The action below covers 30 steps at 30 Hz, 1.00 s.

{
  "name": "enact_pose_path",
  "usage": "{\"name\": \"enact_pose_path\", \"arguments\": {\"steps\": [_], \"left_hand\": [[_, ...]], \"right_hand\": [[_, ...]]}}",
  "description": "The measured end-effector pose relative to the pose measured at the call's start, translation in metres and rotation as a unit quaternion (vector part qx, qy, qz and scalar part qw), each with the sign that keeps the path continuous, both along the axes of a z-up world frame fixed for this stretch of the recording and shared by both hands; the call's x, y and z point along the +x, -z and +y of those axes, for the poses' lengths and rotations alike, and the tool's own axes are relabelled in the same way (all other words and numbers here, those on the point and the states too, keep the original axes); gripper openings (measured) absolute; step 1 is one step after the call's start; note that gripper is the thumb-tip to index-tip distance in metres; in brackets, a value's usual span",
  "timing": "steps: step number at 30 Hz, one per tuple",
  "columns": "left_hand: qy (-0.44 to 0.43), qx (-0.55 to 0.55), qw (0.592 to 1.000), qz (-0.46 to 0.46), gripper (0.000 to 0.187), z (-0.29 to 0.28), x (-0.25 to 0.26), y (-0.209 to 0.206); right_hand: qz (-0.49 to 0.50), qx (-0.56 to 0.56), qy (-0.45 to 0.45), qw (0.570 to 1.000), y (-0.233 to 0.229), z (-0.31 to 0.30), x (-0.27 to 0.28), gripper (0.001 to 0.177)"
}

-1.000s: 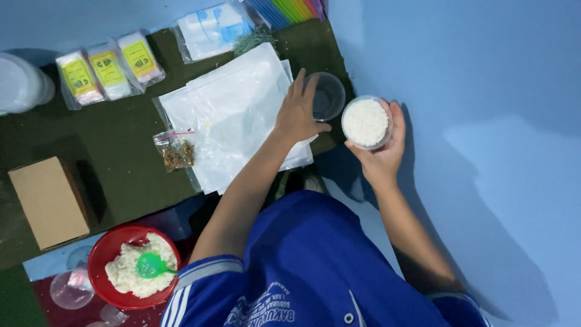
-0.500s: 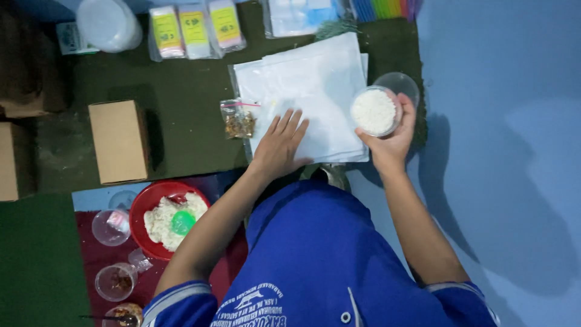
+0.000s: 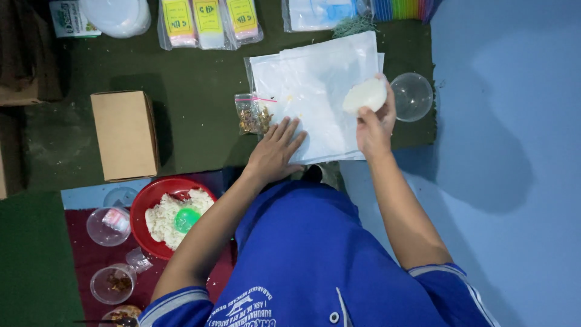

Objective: Packaging food toppings into containers and bags, then placing them into an assembled box

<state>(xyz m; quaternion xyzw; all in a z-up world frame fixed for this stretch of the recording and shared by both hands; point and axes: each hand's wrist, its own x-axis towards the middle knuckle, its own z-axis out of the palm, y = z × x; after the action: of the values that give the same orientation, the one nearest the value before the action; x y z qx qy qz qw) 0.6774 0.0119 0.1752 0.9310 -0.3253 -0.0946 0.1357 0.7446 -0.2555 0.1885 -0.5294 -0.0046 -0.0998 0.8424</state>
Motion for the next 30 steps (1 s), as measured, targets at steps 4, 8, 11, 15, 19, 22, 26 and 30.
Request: {"name": "enact_pose_path", "arguments": {"steps": [4, 8, 11, 15, 19, 22, 26, 30], "left_hand": [[0.002, -0.002, 1.0, -0.01, 0.096, 0.002, -0.001, 0.0], [0.01, 0.006, 1.0, -0.028, 0.096, 0.003, -0.001, 0.002], [0.01, 0.003, 1.0, -0.025, 0.097, 0.004, 0.0, 0.004], [0.001, -0.016, 0.999, -0.039, 0.094, 0.006, -0.003, 0.003], [-0.014, -0.045, 0.998, -0.036, 0.093, 0.008, -0.003, 0.018], [-0.009, -0.066, 0.994, -0.085, 0.092, 0.013, -0.009, 0.025], [-0.044, -0.184, 0.969, -0.157, 0.057, 0.017, -0.025, 0.034], [-0.162, -0.18, 0.952, -0.186, 0.016, 0.057, -0.047, 0.039]], "right_hand": [[-0.057, -0.267, -0.002, 0.962, -0.011, 0.013, 0.016, 0.088], [-0.132, -0.536, 0.01, 0.833, -0.017, 0.039, 0.026, 0.087], [-0.21, -0.652, 0.019, 0.728, 0.015, 0.045, 0.028, 0.083], [-0.242, -0.673, 0.03, 0.698, 0.034, 0.043, 0.03, 0.082], [-0.262, -0.634, 0.006, 0.728, 0.037, 0.042, 0.032, 0.079], [-0.289, -0.632, 0.0, 0.719, 0.036, 0.044, 0.029, 0.078], [-0.264, -0.657, -0.005, 0.706, 0.022, 0.043, 0.018, 0.09], [-0.229, -0.633, -0.034, 0.738, 0.001, 0.054, 0.004, 0.093]]}}
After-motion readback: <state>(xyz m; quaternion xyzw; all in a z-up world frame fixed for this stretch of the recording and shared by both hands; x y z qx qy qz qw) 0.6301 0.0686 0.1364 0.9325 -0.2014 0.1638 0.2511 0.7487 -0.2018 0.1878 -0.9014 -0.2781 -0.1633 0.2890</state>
